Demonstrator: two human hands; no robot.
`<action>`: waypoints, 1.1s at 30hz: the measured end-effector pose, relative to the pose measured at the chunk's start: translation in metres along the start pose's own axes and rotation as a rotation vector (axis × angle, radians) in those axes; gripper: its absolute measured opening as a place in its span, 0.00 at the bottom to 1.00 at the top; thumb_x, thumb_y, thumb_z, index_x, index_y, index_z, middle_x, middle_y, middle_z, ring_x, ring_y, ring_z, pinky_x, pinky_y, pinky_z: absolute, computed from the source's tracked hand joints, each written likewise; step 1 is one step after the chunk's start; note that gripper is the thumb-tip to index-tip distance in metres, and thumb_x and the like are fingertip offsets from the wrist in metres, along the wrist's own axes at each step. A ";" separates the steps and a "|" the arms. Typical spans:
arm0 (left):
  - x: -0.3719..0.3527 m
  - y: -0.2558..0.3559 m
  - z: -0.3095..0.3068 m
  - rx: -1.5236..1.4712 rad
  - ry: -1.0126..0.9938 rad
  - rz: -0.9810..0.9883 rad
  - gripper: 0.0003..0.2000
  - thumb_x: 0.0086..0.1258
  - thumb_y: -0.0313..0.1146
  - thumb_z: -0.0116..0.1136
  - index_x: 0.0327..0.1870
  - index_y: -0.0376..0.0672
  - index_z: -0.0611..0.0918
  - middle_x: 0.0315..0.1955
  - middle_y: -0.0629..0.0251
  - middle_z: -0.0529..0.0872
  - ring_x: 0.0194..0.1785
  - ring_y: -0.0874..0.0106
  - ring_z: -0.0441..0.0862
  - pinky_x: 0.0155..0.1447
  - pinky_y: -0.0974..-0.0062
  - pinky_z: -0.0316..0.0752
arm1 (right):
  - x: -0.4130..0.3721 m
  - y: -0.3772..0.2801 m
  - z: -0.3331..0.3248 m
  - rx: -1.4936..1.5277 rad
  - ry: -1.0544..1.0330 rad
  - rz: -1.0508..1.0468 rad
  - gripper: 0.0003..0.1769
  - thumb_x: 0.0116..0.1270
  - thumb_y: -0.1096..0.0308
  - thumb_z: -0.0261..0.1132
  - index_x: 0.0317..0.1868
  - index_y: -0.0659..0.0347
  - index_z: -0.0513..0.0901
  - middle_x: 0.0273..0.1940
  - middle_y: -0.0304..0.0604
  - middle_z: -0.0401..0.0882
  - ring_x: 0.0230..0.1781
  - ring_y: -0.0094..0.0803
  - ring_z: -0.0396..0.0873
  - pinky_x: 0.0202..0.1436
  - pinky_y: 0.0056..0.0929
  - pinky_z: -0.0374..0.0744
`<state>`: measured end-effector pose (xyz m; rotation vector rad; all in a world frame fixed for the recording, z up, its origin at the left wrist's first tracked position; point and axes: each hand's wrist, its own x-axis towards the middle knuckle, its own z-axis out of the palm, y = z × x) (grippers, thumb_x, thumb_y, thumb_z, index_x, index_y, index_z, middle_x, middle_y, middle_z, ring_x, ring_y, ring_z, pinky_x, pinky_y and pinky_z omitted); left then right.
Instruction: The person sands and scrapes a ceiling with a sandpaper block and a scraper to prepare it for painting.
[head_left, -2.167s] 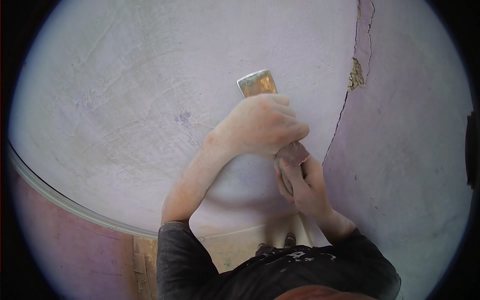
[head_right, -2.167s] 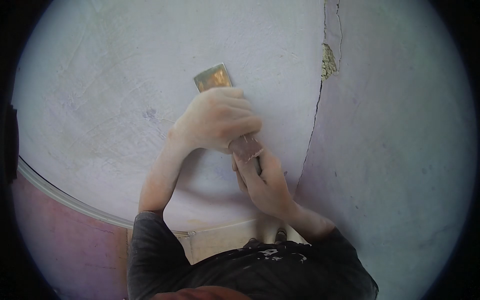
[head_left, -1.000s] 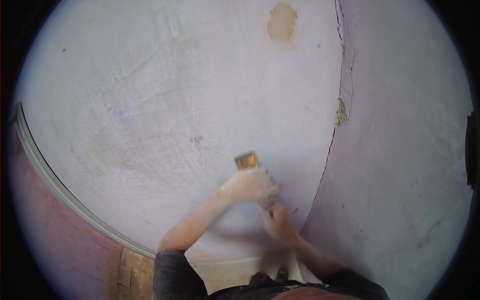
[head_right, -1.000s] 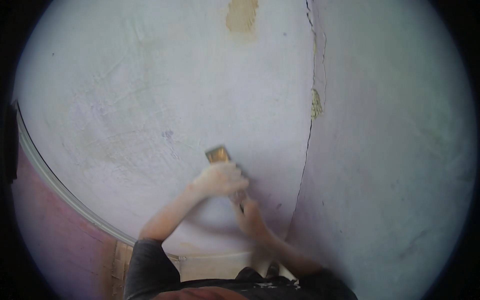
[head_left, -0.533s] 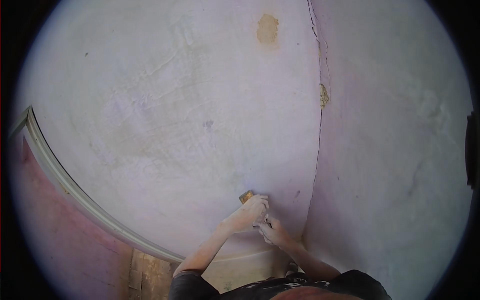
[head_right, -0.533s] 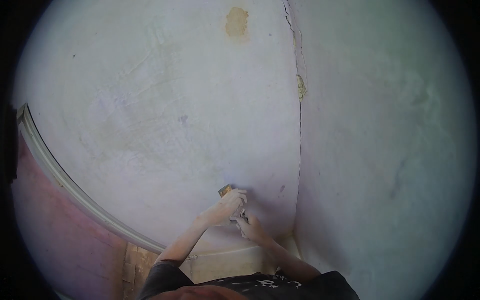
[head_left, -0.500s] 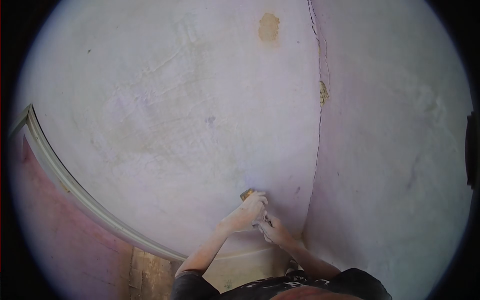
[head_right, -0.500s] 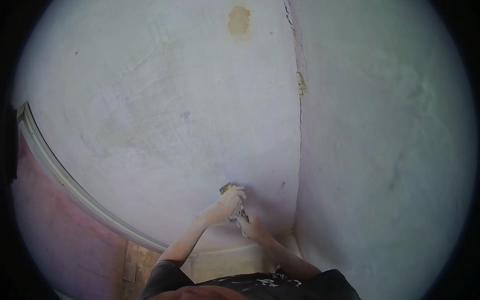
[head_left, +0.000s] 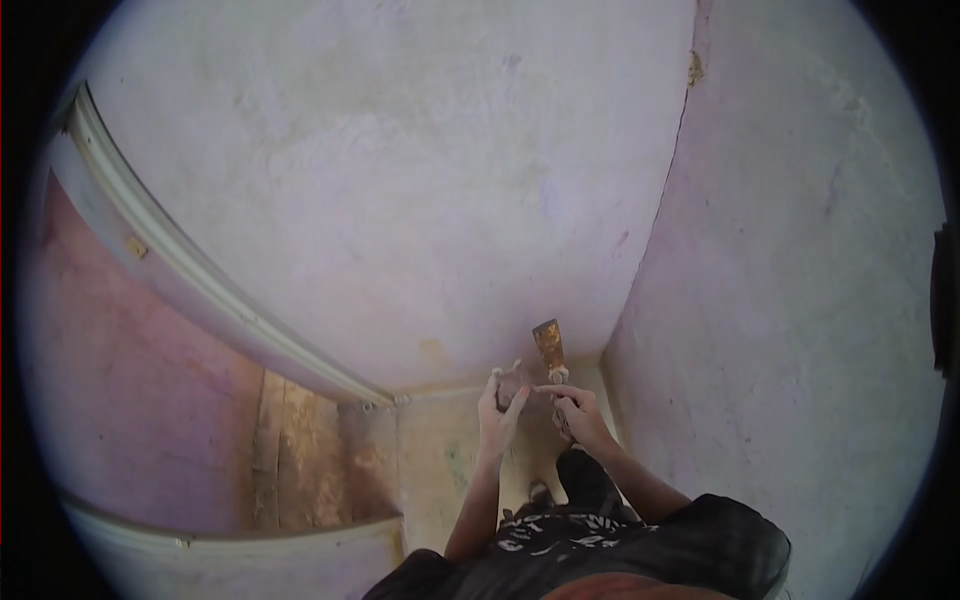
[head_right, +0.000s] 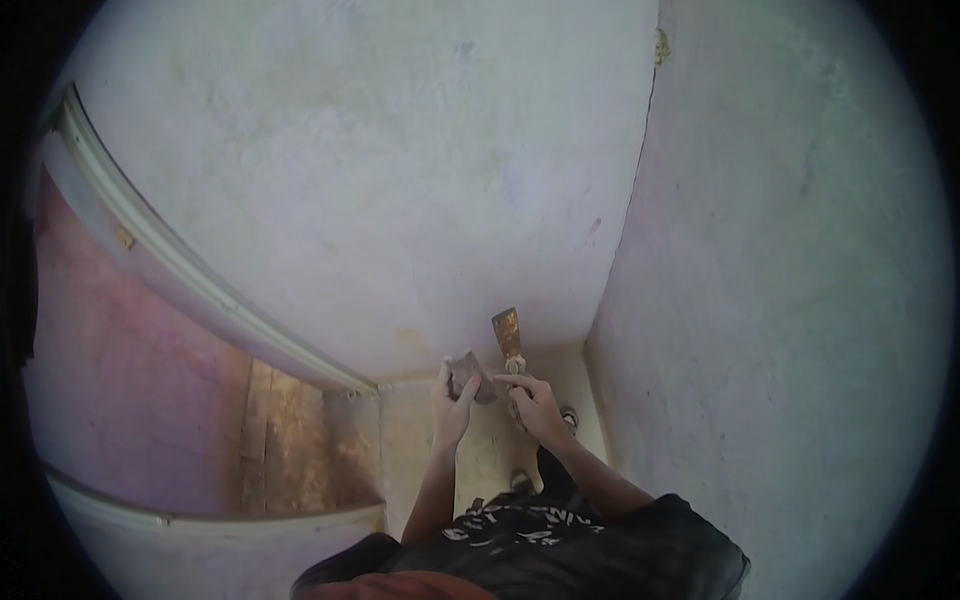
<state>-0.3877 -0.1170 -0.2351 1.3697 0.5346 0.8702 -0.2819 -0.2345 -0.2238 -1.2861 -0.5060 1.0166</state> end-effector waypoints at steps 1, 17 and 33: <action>-0.011 0.000 -0.001 -0.002 0.015 -0.023 0.13 0.69 0.26 0.59 0.51 0.37 0.73 0.33 0.71 0.77 0.35 0.83 0.73 0.37 0.84 0.69 | -0.011 0.006 0.005 -0.003 -0.003 0.027 0.15 0.72 0.71 0.51 0.51 0.66 0.81 0.19 0.31 0.67 0.15 0.16 0.67 0.18 0.18 0.67; -0.102 0.057 0.005 0.003 0.006 -0.046 0.11 0.68 0.27 0.60 0.47 0.30 0.81 0.35 0.67 0.84 0.37 0.82 0.76 0.41 0.84 0.71 | -0.114 -0.005 0.021 -0.256 -0.009 -0.281 0.10 0.67 0.68 0.65 0.46 0.63 0.81 0.17 0.27 0.68 0.13 0.12 0.61 0.15 0.17 0.57; -0.202 0.090 0.004 0.133 -0.426 -0.120 0.12 0.70 0.24 0.55 0.52 0.31 0.81 0.41 0.63 0.86 0.42 0.81 0.80 0.45 0.83 0.74 | -0.242 0.025 0.018 0.125 0.115 -0.064 0.10 0.66 0.69 0.65 0.46 0.62 0.80 0.18 0.23 0.65 0.15 0.10 0.59 0.17 0.15 0.55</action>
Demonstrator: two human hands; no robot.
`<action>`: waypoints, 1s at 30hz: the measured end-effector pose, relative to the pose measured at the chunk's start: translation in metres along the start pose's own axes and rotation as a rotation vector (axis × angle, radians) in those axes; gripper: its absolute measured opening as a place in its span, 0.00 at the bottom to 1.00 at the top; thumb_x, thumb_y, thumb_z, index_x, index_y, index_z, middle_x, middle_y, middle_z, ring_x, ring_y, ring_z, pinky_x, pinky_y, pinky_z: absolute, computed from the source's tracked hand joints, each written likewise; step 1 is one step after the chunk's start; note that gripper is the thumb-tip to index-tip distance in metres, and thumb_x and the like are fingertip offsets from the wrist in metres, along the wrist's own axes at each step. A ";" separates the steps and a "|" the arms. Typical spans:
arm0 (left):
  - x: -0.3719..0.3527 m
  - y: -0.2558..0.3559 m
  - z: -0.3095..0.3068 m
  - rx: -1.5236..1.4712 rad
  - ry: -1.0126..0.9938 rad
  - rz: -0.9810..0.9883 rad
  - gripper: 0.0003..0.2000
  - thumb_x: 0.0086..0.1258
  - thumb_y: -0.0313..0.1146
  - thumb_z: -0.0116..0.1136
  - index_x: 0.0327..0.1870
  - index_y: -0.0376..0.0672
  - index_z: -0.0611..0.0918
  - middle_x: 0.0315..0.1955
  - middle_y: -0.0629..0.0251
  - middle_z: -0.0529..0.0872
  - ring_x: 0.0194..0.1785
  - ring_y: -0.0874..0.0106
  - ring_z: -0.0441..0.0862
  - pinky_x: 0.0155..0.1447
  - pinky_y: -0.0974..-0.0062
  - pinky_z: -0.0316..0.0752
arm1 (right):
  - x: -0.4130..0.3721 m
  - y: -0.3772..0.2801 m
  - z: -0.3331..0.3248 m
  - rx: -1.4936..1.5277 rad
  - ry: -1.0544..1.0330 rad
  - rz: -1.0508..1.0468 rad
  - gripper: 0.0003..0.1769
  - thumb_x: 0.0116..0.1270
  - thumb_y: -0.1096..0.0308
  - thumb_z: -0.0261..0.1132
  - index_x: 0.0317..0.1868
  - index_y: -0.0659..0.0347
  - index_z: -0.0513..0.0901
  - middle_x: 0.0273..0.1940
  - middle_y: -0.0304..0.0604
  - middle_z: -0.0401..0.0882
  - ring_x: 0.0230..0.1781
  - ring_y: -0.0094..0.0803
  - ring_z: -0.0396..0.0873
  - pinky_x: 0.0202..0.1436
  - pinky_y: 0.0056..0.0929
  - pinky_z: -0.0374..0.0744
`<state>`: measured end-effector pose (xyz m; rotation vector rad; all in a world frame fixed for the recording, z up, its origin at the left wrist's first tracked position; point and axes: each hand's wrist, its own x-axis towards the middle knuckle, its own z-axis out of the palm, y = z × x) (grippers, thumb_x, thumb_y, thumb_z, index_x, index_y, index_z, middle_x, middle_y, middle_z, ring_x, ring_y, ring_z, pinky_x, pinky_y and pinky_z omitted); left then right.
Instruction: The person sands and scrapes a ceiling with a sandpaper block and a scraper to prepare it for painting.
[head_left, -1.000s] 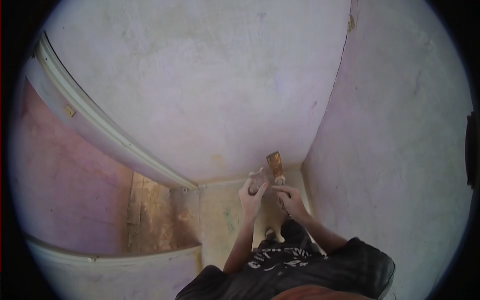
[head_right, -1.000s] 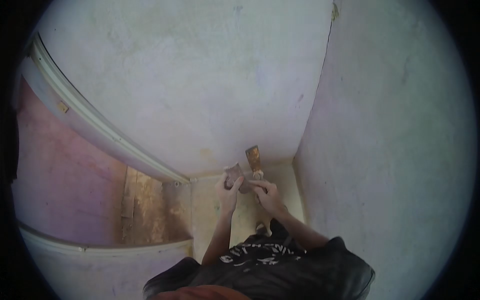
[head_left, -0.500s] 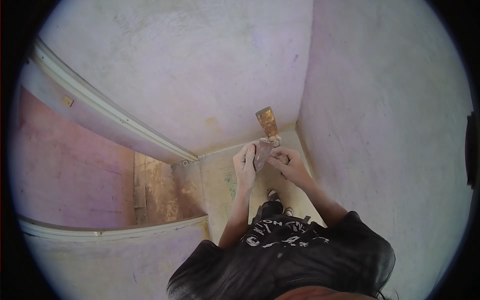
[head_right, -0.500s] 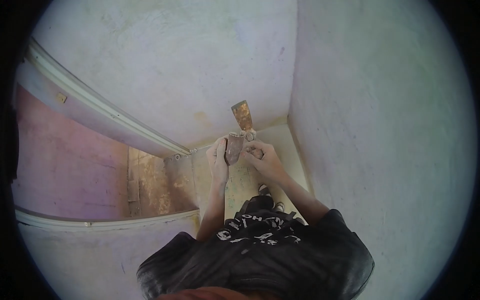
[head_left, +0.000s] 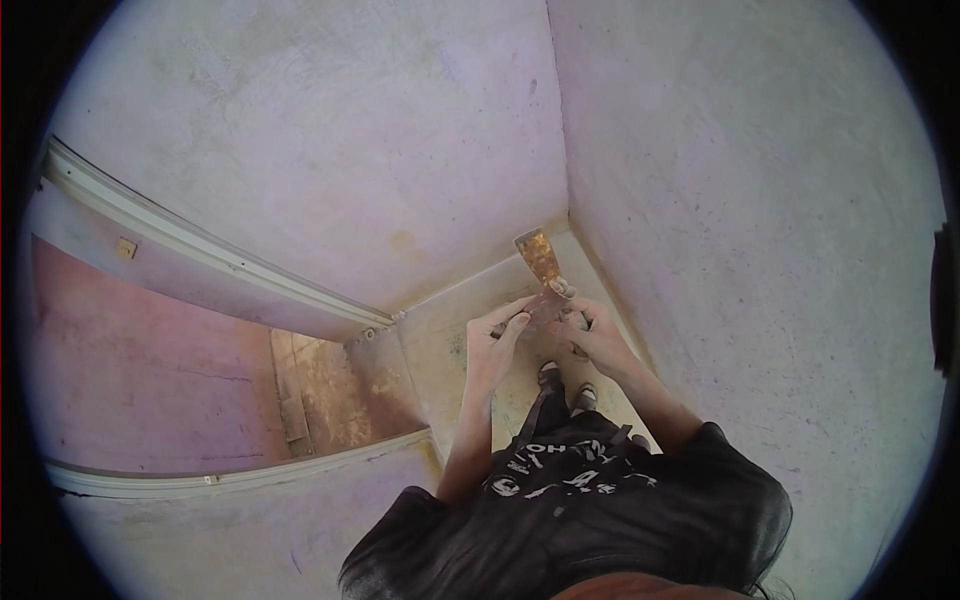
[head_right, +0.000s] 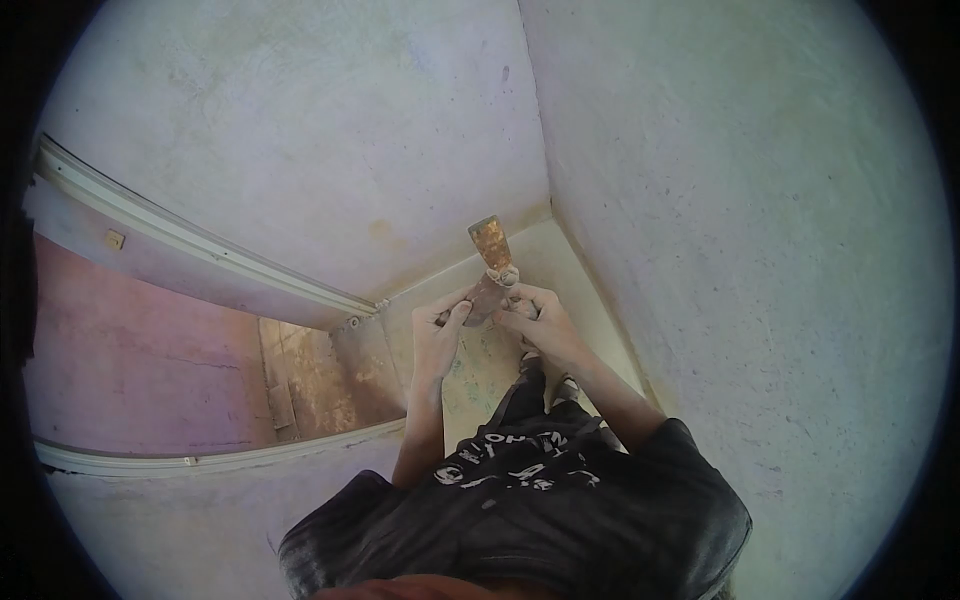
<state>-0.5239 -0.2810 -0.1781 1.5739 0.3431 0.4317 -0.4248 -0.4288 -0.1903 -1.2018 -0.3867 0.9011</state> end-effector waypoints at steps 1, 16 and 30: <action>-0.001 0.000 -0.001 0.001 -0.005 -0.002 0.12 0.70 0.24 0.55 0.52 0.31 0.81 0.41 0.63 0.86 0.42 0.81 0.80 0.45 0.83 0.74 | -0.001 0.000 0.001 0.003 0.005 0.000 0.10 0.66 0.69 0.65 0.46 0.62 0.80 0.18 0.23 0.65 0.15 0.10 0.59 0.17 0.15 0.55; 0.093 -0.010 -0.100 -0.132 0.103 0.084 0.10 0.61 0.19 0.66 0.41 0.37 0.79 0.25 0.78 0.78 0.28 0.89 0.71 0.36 0.88 0.70 | 0.128 -0.061 0.033 -0.181 -0.211 0.026 0.07 0.68 0.65 0.65 0.37 0.59 0.78 0.18 0.24 0.63 0.15 0.11 0.57 0.16 0.15 0.51; 0.167 0.021 -0.174 -0.037 0.463 0.428 0.18 0.54 0.16 0.70 0.45 0.32 0.78 0.40 0.60 0.84 0.43 0.77 0.81 0.49 0.81 0.78 | 0.286 -0.076 0.104 -0.209 -0.524 -0.024 0.07 0.65 0.64 0.68 0.36 0.56 0.79 0.19 0.25 0.65 0.15 0.12 0.58 0.16 0.16 0.52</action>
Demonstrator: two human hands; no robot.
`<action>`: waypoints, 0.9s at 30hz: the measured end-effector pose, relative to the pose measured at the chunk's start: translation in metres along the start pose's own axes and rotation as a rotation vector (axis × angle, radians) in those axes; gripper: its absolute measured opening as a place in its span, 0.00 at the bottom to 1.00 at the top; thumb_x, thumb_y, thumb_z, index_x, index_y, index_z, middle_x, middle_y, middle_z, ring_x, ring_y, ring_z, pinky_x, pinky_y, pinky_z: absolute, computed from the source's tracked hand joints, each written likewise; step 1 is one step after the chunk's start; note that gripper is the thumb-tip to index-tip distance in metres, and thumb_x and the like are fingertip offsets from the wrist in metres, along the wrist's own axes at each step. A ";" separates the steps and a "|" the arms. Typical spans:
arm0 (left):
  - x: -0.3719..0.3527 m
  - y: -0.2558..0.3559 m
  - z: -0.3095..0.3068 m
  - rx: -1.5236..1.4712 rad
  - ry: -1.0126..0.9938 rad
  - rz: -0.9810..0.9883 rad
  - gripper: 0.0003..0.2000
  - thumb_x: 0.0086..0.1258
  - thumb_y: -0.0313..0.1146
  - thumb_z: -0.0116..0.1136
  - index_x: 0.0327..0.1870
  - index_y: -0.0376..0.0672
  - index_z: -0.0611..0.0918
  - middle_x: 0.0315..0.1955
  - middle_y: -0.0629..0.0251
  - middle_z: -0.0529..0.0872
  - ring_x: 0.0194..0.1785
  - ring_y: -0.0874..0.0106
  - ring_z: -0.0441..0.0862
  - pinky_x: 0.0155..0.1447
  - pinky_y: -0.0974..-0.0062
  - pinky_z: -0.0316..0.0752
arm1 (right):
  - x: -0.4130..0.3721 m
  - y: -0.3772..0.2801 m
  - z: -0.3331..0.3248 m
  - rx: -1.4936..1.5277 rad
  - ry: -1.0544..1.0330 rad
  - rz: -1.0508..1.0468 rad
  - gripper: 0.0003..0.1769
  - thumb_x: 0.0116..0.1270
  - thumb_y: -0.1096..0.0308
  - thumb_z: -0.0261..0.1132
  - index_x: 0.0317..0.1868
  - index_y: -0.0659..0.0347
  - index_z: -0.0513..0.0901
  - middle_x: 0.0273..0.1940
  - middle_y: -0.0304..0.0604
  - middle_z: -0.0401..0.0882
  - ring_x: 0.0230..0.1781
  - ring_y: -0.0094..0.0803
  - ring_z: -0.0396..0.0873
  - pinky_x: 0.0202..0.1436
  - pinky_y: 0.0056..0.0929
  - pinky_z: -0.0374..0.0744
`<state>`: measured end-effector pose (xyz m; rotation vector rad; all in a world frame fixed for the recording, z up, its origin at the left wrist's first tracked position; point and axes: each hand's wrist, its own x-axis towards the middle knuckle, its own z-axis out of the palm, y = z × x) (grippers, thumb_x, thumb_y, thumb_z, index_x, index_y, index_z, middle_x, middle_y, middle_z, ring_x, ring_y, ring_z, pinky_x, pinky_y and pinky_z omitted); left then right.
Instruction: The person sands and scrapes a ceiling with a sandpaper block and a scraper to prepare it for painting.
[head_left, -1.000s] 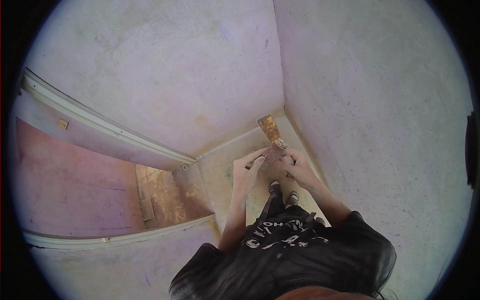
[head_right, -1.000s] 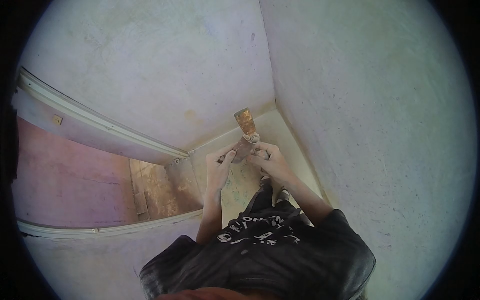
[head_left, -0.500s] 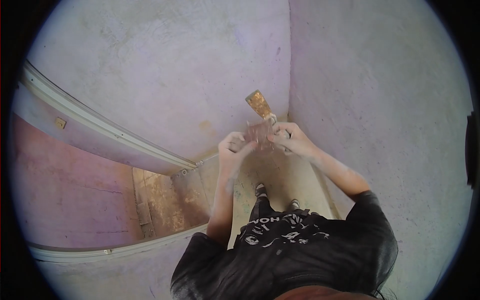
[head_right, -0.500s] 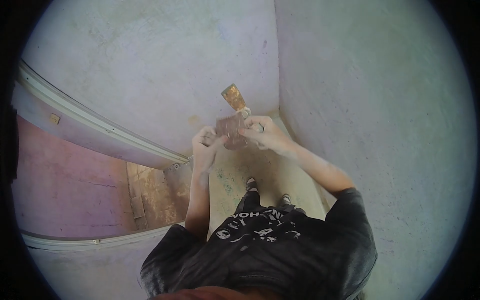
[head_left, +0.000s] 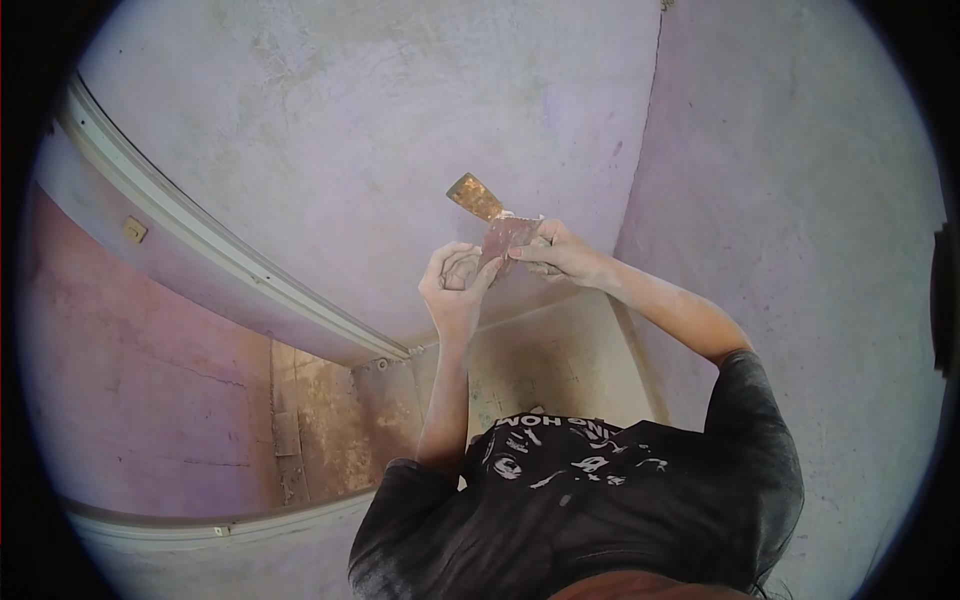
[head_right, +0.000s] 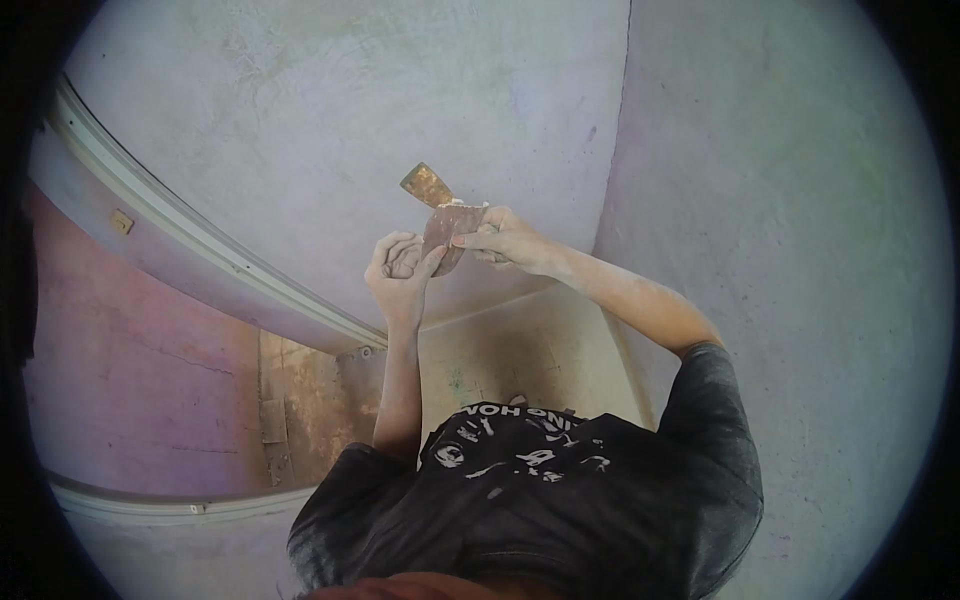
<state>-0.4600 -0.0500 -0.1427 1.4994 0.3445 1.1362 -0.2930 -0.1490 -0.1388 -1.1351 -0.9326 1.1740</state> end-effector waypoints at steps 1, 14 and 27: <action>0.004 -0.001 -0.001 -0.001 0.000 0.008 0.18 0.54 0.16 0.70 0.45 0.32 0.78 0.40 0.60 0.84 0.43 0.77 0.81 0.49 0.81 0.78 | 0.007 0.002 -0.002 -0.004 -0.002 -0.006 0.07 0.65 0.64 0.68 0.36 0.56 0.79 0.19 0.25 0.65 0.15 0.12 0.58 0.16 0.16 0.52; 0.072 -0.055 -0.006 -0.071 -0.180 0.091 0.12 0.68 0.27 0.60 0.49 0.34 0.77 0.43 0.62 0.83 0.43 0.80 0.79 0.46 0.82 0.75 | 0.040 -0.023 -0.012 0.006 0.028 -0.129 0.13 0.67 0.61 0.66 0.43 0.62 0.84 0.21 0.28 0.70 0.18 0.14 0.61 0.20 0.18 0.59; 0.107 -0.110 0.066 -0.473 -0.398 -0.256 0.15 0.80 0.35 0.37 0.59 0.34 0.68 0.45 0.55 0.81 0.47 0.66 0.81 0.49 0.72 0.77 | 0.010 -0.030 -0.066 -0.468 0.147 -0.210 0.18 0.66 0.59 0.66 0.46 0.66 0.85 0.52 0.43 0.78 0.42 0.29 0.79 0.46 0.28 0.75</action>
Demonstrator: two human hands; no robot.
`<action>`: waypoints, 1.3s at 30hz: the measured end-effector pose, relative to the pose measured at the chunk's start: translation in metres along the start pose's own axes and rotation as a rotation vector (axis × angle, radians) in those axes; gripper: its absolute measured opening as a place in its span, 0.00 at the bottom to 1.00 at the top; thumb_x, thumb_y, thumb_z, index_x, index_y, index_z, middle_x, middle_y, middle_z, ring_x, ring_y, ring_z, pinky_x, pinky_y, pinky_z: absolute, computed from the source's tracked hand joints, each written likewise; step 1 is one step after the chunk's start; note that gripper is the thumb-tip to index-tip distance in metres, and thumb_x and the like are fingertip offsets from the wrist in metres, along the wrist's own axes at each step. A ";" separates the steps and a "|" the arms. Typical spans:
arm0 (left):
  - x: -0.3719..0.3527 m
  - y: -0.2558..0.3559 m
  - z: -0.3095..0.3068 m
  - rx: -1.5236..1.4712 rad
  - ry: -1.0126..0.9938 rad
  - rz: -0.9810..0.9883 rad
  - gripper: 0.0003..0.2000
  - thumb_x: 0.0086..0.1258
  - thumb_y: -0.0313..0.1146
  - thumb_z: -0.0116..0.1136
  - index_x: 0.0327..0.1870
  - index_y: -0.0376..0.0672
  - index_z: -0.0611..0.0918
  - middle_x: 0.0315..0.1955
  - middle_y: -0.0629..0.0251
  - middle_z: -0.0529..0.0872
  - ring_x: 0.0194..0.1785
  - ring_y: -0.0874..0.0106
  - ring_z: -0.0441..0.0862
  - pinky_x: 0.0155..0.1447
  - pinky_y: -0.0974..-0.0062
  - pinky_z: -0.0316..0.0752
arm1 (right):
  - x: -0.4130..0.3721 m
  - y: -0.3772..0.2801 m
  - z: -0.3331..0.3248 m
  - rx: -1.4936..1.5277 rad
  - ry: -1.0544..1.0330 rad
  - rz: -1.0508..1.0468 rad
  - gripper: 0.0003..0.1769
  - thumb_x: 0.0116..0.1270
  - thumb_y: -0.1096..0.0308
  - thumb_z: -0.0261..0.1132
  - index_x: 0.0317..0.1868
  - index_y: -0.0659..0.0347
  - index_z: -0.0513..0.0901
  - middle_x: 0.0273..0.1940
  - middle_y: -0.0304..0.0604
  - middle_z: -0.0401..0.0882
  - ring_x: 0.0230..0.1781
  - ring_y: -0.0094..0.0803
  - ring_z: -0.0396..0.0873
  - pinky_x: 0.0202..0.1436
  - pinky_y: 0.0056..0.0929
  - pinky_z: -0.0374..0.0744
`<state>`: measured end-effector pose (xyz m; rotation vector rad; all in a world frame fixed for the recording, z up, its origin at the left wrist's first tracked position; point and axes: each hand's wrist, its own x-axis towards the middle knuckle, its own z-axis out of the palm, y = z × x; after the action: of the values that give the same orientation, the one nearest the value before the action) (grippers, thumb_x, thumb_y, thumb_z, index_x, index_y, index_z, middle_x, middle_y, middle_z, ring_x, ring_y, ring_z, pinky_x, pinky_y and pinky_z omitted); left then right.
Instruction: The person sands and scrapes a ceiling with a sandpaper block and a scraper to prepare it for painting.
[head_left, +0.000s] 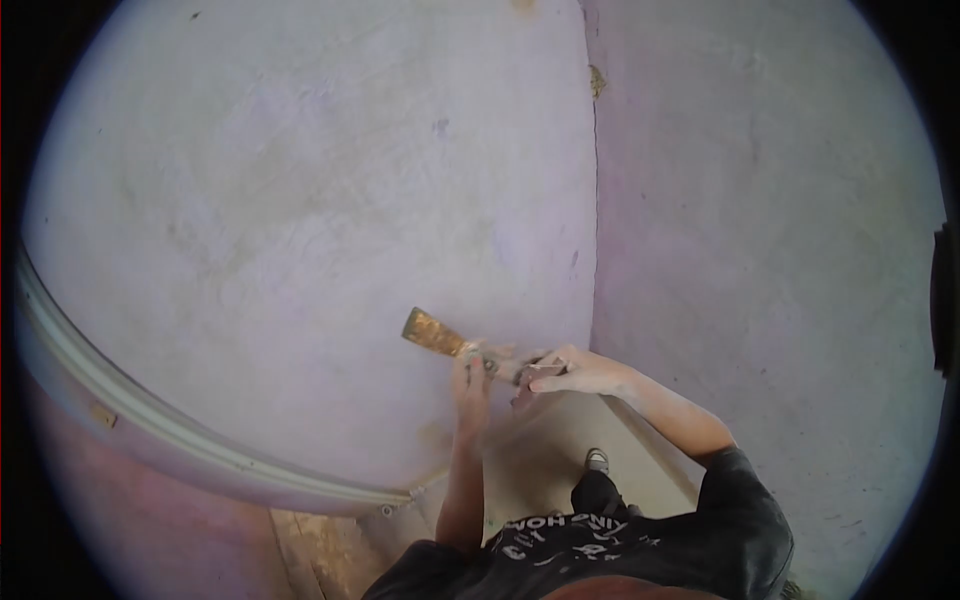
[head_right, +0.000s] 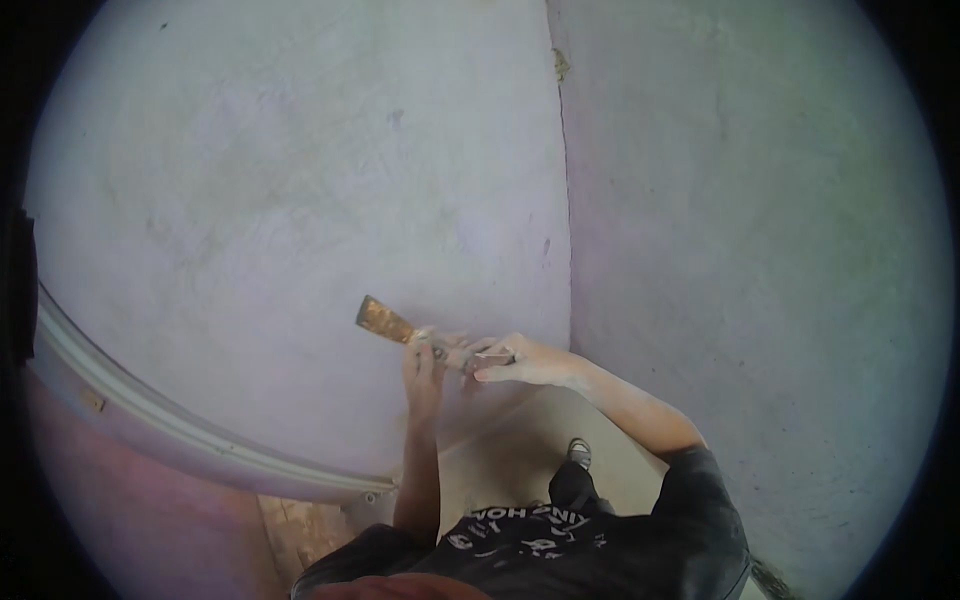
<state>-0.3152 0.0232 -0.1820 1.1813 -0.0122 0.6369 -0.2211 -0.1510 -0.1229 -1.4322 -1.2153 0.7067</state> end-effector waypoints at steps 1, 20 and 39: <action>0.008 0.003 -0.001 -0.004 -0.016 0.009 0.15 0.80 0.35 0.37 0.59 0.34 0.68 0.45 0.55 0.81 0.47 0.66 0.81 0.49 0.72 0.77 | -0.001 0.003 -0.014 -0.012 0.012 -0.008 0.18 0.66 0.59 0.66 0.46 0.66 0.85 0.52 0.43 0.78 0.42 0.29 0.79 0.46 0.28 0.75; 0.153 0.011 0.073 0.182 0.086 0.217 0.14 0.63 0.15 0.57 0.44 0.39 0.69 0.28 0.57 0.81 0.14 0.81 0.69 0.15 0.83 0.62 | 0.095 -0.036 -0.168 0.000 0.016 0.041 0.12 0.56 0.67 0.74 0.37 0.63 0.83 0.23 0.30 0.75 0.23 0.15 0.68 0.26 0.19 0.65; 0.233 0.093 0.087 0.357 0.147 0.443 0.06 0.73 0.25 0.49 0.46 0.36 0.69 0.37 0.57 0.78 0.20 0.81 0.72 0.20 0.85 0.68 | 0.192 -0.086 -0.208 -0.295 0.712 -0.915 0.20 0.67 0.80 0.54 0.60 0.66 0.75 0.53 0.54 0.80 0.54 0.36 0.81 0.53 0.26 0.76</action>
<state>-0.1390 0.0753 0.0097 1.4879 -0.0382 1.1501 -0.0001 -0.0520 0.0466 -1.0216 -1.2281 -0.5856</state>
